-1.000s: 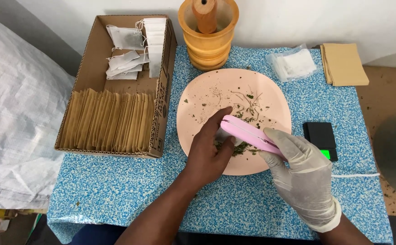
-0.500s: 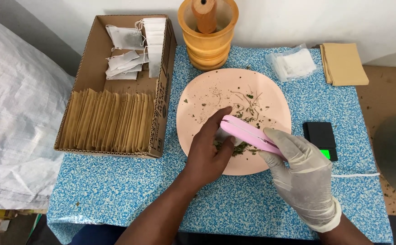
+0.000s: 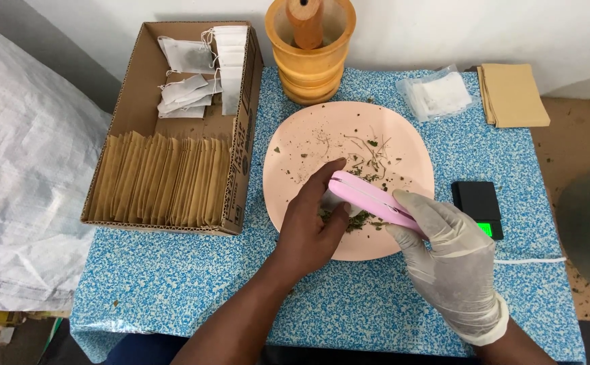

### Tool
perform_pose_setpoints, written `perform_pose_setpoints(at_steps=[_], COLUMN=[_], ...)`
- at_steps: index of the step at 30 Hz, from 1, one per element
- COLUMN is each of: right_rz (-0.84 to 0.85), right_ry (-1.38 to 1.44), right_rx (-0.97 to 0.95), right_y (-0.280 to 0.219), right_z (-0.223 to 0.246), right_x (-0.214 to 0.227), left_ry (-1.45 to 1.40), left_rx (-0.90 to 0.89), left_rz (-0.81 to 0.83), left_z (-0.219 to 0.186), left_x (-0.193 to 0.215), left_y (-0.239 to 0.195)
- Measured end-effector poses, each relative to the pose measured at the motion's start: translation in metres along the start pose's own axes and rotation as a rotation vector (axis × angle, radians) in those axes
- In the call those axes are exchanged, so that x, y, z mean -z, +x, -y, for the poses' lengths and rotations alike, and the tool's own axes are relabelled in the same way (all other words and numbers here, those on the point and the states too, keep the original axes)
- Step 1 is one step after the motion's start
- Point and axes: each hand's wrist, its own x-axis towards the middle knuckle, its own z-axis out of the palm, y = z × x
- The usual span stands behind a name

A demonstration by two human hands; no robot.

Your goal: The person fills a white tea bag with dried herbs using a plastic spoon, weighs it on a digital scale, and seals it with a pink heat sealer. They then place the sealed tea bag into a brown paper packet and seal the packet with the same heat sealer.

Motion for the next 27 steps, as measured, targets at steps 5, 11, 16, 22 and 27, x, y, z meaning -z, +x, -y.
perform_pose_setpoints(at_steps=[5,11,16,22,27], right_rz=[0.004,0.007,0.015,0.009,0.006], right_ry=[0.004,0.011,0.024,0.012,0.022], right_rx=[0.001,-0.002,-0.019,-0.015,0.0], right_y=[0.0004,0.0009,-0.0005,-0.0002,-0.0001], right_z=[0.0005,0.0012,-0.0006,0.0001,-0.0007], right_x=[0.0006,0.0011,0.0,0.0001,-0.0001], left_ry=[0.008,0.007,0.004,0.025,0.01], left_rx=[-0.008,0.012,0.025,0.013,0.003], left_rz=[-0.004,0.001,-0.002,-0.002,-0.011], left_z=[0.0003,0.0004,-0.0014,-0.0013,0.0011], left_x=[-0.0005,-0.0005,-0.0002,0.0003,-0.0011], left_y=[-0.0005,0.0004,0.0001,-0.0001,0.0004])
